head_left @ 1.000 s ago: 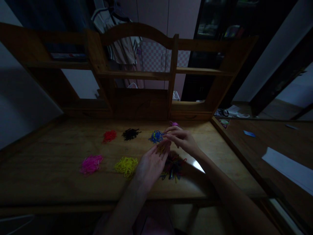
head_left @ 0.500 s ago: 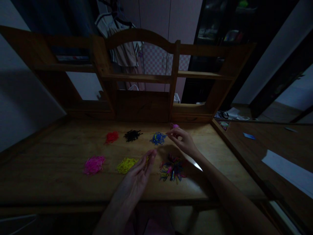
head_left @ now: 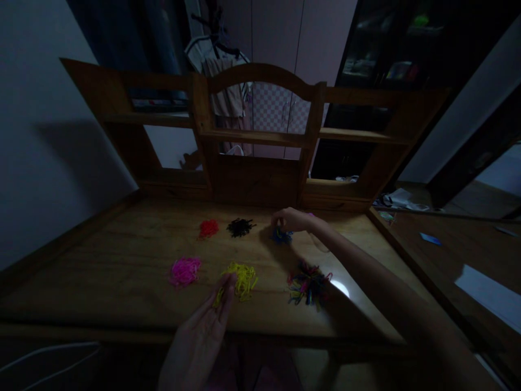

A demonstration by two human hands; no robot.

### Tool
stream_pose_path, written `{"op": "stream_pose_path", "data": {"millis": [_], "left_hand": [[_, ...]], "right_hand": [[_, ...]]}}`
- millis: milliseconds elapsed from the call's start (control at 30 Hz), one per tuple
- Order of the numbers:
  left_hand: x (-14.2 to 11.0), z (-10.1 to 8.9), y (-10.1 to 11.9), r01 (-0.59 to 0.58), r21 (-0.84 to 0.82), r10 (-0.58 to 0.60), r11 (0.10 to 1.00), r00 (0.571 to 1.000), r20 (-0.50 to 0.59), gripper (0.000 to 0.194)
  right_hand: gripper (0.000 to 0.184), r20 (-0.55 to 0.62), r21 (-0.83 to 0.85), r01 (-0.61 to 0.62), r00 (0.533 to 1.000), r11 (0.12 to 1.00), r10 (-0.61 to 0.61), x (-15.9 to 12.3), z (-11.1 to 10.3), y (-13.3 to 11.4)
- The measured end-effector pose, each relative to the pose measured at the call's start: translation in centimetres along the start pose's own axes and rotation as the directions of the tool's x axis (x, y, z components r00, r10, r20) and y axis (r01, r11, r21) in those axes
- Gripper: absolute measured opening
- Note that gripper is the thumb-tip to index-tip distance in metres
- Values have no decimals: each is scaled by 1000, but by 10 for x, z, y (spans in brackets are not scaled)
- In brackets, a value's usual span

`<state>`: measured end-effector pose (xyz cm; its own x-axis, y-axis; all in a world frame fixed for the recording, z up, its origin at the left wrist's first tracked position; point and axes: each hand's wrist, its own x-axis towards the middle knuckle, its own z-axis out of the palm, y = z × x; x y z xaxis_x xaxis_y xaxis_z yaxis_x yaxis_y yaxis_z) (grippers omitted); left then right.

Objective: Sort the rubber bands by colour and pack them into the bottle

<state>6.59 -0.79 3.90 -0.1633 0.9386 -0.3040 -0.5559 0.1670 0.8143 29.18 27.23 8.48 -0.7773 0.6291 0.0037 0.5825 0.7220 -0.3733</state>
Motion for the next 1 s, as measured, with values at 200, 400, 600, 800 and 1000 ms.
{"op": "stream_pose_path", "data": {"millis": [200, 400, 600, 800, 1000], "left_hand": [[-1, -4, 1, 123, -423, -145, 897, 989, -19, 69], [2, -12, -5, -124, 136, 110, 983, 988, 107, 64], [5, -18, -7, -190, 157, 163, 969, 972, 167, 63], [20, -37, -29, -599, 338, 458, 725, 787, 412, 53], [18, -35, -29, -711, 424, 515, 561, 701, 493, 49]], "right_hand": [[32, 6, -17, 7, 1000, 1000, -7, -2, 7, 5], [27, -50, -22, 3, 999, 1000, -4, -5, 10, 10], [25, -64, -12, -11, 998, 1000, 10, -12, 7, 14], [21, -78, 25, -32, 996, 999, 34, -19, 1, 10], [17, -118, 64, -56, 991, 996, 63, -25, -1, 10]]}}
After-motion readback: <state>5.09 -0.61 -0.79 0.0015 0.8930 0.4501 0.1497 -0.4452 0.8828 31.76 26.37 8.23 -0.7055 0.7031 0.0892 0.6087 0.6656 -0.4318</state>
